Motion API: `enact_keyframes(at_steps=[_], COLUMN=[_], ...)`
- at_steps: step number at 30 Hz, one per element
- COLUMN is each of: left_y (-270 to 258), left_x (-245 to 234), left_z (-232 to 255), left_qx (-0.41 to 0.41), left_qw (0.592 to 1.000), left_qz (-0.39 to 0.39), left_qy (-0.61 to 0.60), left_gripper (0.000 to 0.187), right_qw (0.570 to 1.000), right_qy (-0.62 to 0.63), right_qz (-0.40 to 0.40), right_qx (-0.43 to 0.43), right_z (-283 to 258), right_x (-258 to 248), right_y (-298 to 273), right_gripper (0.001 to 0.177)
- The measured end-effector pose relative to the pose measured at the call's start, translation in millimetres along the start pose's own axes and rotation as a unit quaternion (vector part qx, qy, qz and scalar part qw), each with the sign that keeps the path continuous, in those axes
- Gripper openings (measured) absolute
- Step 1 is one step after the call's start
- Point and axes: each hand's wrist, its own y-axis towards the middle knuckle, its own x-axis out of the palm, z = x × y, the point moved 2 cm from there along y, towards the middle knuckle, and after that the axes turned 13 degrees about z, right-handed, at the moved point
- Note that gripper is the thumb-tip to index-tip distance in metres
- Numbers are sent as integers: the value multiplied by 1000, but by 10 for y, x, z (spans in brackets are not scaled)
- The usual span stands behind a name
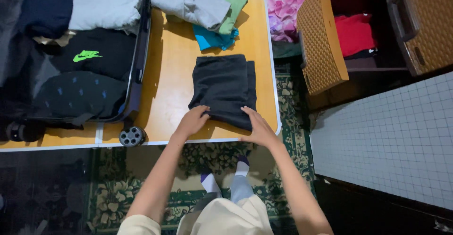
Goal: Folding clothes and packing them into a black suitcase.
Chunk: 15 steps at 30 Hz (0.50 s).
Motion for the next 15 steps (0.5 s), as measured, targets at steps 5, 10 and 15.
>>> enact_keyframes(at_steps=[5, 10, 15], left_y=[330, 622, 819], left_x=[-590, -498, -339], left_z=[325, -21, -475], left_qx=[-180, -290, -414], left_qw=[980, 938, 834], left_qz=[-81, -110, -89], left_qy=[-23, -154, -354], left_gripper=[43, 50, 73], right_qw=[991, 981, 921], right_qy=[112, 168, 323], right_qz=[40, 64, 121], right_qx=[55, 80, 180], right_z=[190, 624, 721], right_x=[-70, 192, 528], right_y=[44, 399, 881], right_gripper=[97, 67, 42])
